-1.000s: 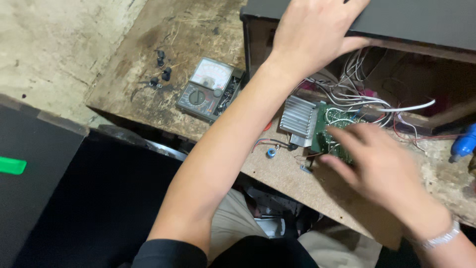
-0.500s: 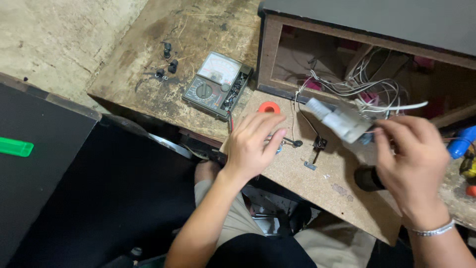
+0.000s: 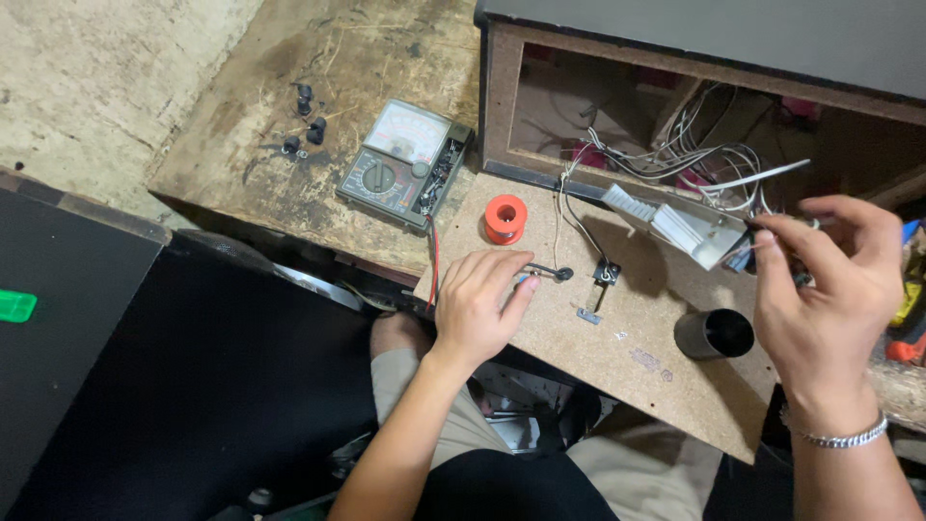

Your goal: The person uses multimeter probes to test points on a green circuit board. They then use a soldering iron to heat and remove a blue component from the board. Finally, they use pliers to strip the insulation from a wire connected to the component.

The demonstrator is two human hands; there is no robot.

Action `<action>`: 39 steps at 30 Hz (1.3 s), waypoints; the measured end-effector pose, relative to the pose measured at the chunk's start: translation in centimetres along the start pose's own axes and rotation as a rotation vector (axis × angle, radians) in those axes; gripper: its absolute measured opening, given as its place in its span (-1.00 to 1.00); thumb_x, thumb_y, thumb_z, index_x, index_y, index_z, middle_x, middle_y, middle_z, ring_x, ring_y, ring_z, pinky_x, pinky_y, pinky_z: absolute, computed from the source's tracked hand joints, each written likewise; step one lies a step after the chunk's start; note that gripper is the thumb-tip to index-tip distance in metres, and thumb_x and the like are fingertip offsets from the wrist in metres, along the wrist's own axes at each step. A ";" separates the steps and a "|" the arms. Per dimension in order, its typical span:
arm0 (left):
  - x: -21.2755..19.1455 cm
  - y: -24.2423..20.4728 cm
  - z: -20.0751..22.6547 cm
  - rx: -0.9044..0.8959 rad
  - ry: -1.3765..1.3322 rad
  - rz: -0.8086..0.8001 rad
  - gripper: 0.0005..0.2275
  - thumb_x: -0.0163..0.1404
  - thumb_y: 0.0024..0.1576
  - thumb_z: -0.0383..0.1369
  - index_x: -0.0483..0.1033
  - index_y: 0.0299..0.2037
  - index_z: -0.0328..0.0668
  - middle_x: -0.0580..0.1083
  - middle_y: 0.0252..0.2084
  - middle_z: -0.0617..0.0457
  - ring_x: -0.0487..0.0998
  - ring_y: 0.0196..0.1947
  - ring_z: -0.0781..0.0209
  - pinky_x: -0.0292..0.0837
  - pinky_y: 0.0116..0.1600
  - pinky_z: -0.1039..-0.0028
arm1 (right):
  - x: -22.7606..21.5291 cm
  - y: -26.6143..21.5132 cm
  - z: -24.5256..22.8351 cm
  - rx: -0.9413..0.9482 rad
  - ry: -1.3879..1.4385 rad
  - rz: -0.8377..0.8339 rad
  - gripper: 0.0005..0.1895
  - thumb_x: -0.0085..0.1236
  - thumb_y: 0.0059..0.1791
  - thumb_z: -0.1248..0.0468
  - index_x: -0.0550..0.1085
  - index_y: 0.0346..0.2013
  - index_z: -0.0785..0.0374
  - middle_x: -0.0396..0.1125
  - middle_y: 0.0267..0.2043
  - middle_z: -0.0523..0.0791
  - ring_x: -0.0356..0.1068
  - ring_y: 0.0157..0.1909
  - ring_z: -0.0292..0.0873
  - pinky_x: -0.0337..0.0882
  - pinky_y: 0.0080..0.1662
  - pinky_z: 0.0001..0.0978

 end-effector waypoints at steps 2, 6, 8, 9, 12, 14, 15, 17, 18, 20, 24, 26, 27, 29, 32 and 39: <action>0.0 -0.1 -0.1 -0.009 -0.006 0.001 -0.84 -0.17 0.01 -0.31 0.36 -0.29 -0.18 0.40 -0.33 0.05 0.37 -0.34 0.10 0.18 -0.27 0.38 | -0.4 0.2 -0.8 -0.009 0.068 0.007 -0.92 0.08 -0.03 0.63 0.46 -0.26 0.53 0.04 -0.06 0.17 0.08 -0.25 -0.02 0.17 -0.12 -0.28; 0.0 0.0 0.0 -0.010 0.004 0.015 -0.83 -0.18 0.02 -0.29 0.37 -0.30 -0.19 0.40 -0.34 0.05 0.37 -0.35 0.10 0.19 -0.27 0.40 | -0.6 -0.2 -1.2 -0.050 0.041 -0.022 -0.90 0.10 -0.06 0.62 0.47 -0.27 0.51 0.04 -0.03 0.19 0.13 -0.20 0.03 0.26 -0.10 -0.25; 0.0 0.0 0.1 -0.008 0.017 0.022 -0.83 -0.18 0.01 -0.29 0.38 -0.30 -0.19 0.40 -0.35 0.05 0.37 -0.35 0.11 0.20 -0.26 0.40 | -0.3 -0.4 -1.5 -0.026 0.060 -0.031 -0.94 0.07 -0.07 0.57 0.46 -0.32 0.45 0.11 -0.07 0.18 0.13 -0.08 0.04 0.22 -0.07 -0.27; 0.0 0.1 0.2 -0.007 0.016 0.022 -0.83 -0.18 0.01 -0.29 0.38 -0.30 -0.19 0.40 -0.35 0.05 0.37 -0.35 0.11 0.20 -0.26 0.40 | -0.3 -0.4 -1.2 -0.026 0.059 -0.030 -0.94 0.07 -0.07 0.57 0.46 -0.32 0.45 0.11 -0.07 0.18 0.13 -0.08 0.04 0.22 -0.07 -0.27; 0.0 0.1 0.1 -0.014 0.021 0.018 -0.83 -0.17 0.00 -0.29 0.38 -0.31 -0.18 0.41 -0.35 0.06 0.38 -0.35 0.11 0.19 -0.27 0.40 | -0.1 -0.1 0.1 0.037 0.107 -0.004 -0.90 0.03 -0.05 0.58 0.47 -0.27 0.48 0.13 -0.13 0.13 0.11 -0.12 0.01 0.17 -0.10 -0.29; 0.0 0.2 0.2 -0.016 0.032 0.009 -0.82 -0.18 0.01 -0.28 0.38 -0.31 -0.18 0.41 -0.35 0.05 0.38 -0.33 0.12 0.19 -0.24 0.41 | 0.0 0.2 1.8 0.105 0.187 0.042 -0.98 -0.01 0.02 0.59 0.39 -0.29 0.53 0.14 -0.13 0.16 0.14 -0.05 0.04 0.17 -0.08 -0.28; 0.0 0.2 0.2 -0.009 0.028 0.005 -0.82 -0.18 0.01 -0.28 0.38 -0.31 -0.18 0.41 -0.35 0.05 0.38 -0.33 0.12 0.19 -0.24 0.41 | 0.4 0.5 2.5 0.110 0.182 0.047 -0.98 -0.01 0.02 0.59 0.39 -0.29 0.53 0.14 -0.13 0.16 0.14 -0.05 0.04 0.17 -0.08 -0.28; 0.0 0.2 0.2 -0.012 0.032 0.017 -0.83 -0.16 0.00 -0.29 0.39 -0.31 -0.18 0.41 -0.33 0.06 0.39 -0.32 0.12 0.20 -0.23 0.42 | 0.7 0.9 4.2 0.169 0.226 0.084 -0.96 -0.03 0.01 0.60 0.38 -0.31 0.52 0.16 -0.16 0.15 0.18 -0.06 -0.01 0.18 -0.08 -0.31; 0.2 0.2 0.2 -0.007 0.026 0.016 -0.83 -0.16 0.00 -0.29 0.39 -0.31 -0.18 0.41 -0.33 0.06 0.39 -0.32 0.12 0.20 -0.23 0.42 | 0.9 0.8 4.7 0.171 0.220 0.088 -0.96 -0.03 0.01 0.60 0.38 -0.31 0.52 0.16 -0.16 0.15 0.18 -0.06 -0.01 0.18 -0.08 -0.31; 0.3 0.0 0.0 -0.019 0.023 0.004 -0.83 -0.17 0.00 -0.29 0.38 -0.31 -0.17 0.41 -0.33 0.06 0.38 -0.32 0.11 0.20 -0.23 0.40 | 1.5 0.7 6.1 0.277 0.299 0.107 -0.92 -0.03 0.01 0.59 0.34 -0.36 0.46 0.18 -0.19 0.08 0.18 -0.08 -0.09 0.20 -0.03 -0.39; 0.2 0.1 0.1 -0.021 0.029 0.008 -0.82 -0.17 -0.01 -0.28 0.39 -0.31 -0.17 0.41 -0.34 0.06 0.38 -0.33 0.12 0.20 -0.25 0.40 | 2.2 0.2 8.1 0.335 0.323 0.136 -0.94 -0.05 -0.01 0.58 0.35 -0.36 0.45 0.22 -0.23 0.05 0.21 -0.14 -0.14 0.24 -0.04 -0.43; 0.2 0.0 0.1 -0.031 0.021 0.009 -0.82 -0.18 0.00 -0.28 0.39 -0.32 -0.18 0.41 -0.34 0.06 0.38 -0.33 0.11 0.19 -0.24 0.40 | 2.5 0.2 9.1 0.442 0.450 0.177 -0.94 -0.06 0.00 0.53 0.36 -0.32 0.37 0.21 -0.21 -0.04 0.20 -0.11 -0.22 0.23 0.00 -0.48; 0.2 0.1 0.1 -0.027 0.021 0.009 -0.82 -0.18 0.00 -0.28 0.39 -0.32 -0.18 0.41 -0.34 0.06 0.38 -0.33 0.11 0.19 -0.24 0.40 | 2.6 0.0 9.5 0.442 0.449 0.181 -0.94 -0.06 0.00 0.53 0.36 -0.32 0.37 0.21 -0.21 -0.04 0.20 -0.11 -0.22 0.23 0.00 -0.48; 0.1 0.1 0.2 -0.026 0.015 0.008 -0.82 -0.19 0.00 -0.29 0.38 -0.32 -0.18 0.41 -0.34 0.06 0.38 -0.33 0.11 0.19 -0.25 0.40 | 3.2 -0.4 10.9 0.664 0.506 0.230 -0.91 -0.04 0.00 0.43 0.34 -0.39 0.21 0.29 -0.30 -0.17 0.22 -0.26 -0.40 0.25 -0.15 -0.65; 0.3 0.1 0.1 -0.034 0.036 0.004 -0.82 -0.18 -0.01 -0.29 0.38 -0.31 -0.17 0.41 -0.34 0.07 0.38 -0.33 0.11 0.19 -0.25 0.40 | 3.6 -0.7 11.9 0.751 0.551 0.228 -0.91 -0.07 -0.02 0.41 0.36 -0.42 0.20 0.24 -0.39 -0.25 0.15 -0.34 -0.46 0.16 -0.26 -0.73; 0.4 0.0 0.1 -0.043 0.033 0.013 -0.82 -0.16 -0.01 -0.28 0.40 -0.30 -0.14 0.41 -0.34 0.08 0.38 -0.32 0.13 0.20 -0.25 0.42 | 3.2 -0.5 11.3 0.776 0.491 0.216 -0.94 -0.03 -0.03 0.35 0.39 -0.40 0.19 0.23 -0.43 -0.29 0.13 -0.37 -0.48 0.17 -0.30 -0.72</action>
Point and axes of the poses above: each hand's wrist, its own y-axis towards the middle knuckle, its own x-axis out of the palm, z = x × y, the point moved 3 cm from there along y, towards the middle knuckle
